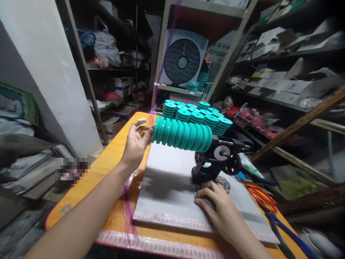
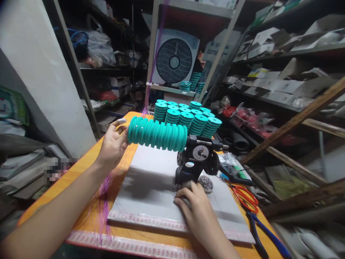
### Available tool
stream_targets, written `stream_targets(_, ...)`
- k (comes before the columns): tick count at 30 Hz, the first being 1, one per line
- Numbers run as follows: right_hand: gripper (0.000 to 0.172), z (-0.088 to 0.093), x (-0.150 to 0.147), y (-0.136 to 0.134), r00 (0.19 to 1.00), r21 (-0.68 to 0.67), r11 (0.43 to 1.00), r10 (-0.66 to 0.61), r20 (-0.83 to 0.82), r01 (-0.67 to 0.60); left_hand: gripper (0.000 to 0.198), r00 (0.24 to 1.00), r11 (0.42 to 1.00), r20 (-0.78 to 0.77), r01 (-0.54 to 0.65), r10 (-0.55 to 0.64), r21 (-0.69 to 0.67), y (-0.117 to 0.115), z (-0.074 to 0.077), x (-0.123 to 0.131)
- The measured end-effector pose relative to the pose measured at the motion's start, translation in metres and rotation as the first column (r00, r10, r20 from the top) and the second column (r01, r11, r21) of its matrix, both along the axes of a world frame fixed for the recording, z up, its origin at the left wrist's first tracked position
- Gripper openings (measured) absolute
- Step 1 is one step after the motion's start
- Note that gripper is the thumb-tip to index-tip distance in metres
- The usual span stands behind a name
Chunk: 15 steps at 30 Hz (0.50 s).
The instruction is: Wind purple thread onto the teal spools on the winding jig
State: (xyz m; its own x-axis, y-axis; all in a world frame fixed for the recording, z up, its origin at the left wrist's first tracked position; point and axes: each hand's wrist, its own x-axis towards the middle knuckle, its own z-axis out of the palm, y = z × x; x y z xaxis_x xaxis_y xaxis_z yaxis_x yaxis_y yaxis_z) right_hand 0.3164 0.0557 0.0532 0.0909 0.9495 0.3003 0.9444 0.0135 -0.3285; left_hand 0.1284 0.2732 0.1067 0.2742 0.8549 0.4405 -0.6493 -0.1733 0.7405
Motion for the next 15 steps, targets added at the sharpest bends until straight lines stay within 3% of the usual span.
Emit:
stream_targets(5,0.012,-0.010,-0.003,0.001,0.995,0.118,0.992,0.030,0.100,-0.042,0.045,1.000,1.000,-0.007,-0.006,0.006,-0.001,0.000,0.000,0.000)
stream_targets(8,0.013,-0.005,-0.006,0.004,0.991,0.186,0.980,0.052,0.126,-0.075,0.043,1.000,1.000,-0.006,-0.001,0.001,0.000,0.000,0.000,-0.001)
stream_targets(11,0.014,0.021,-0.015,0.011,0.988,0.258,0.954,0.132,0.083,-0.149,0.042,1.000,1.000,-0.017,-0.002,0.002,-0.001,-0.001,0.000,-0.001)
stream_targets(15,0.012,0.076,-0.032,0.036,0.969,0.439,0.864,0.200,0.147,-0.245,0.041,1.000,1.000,-0.019,-0.003,0.003,-0.006,-0.001,0.000,-0.001)
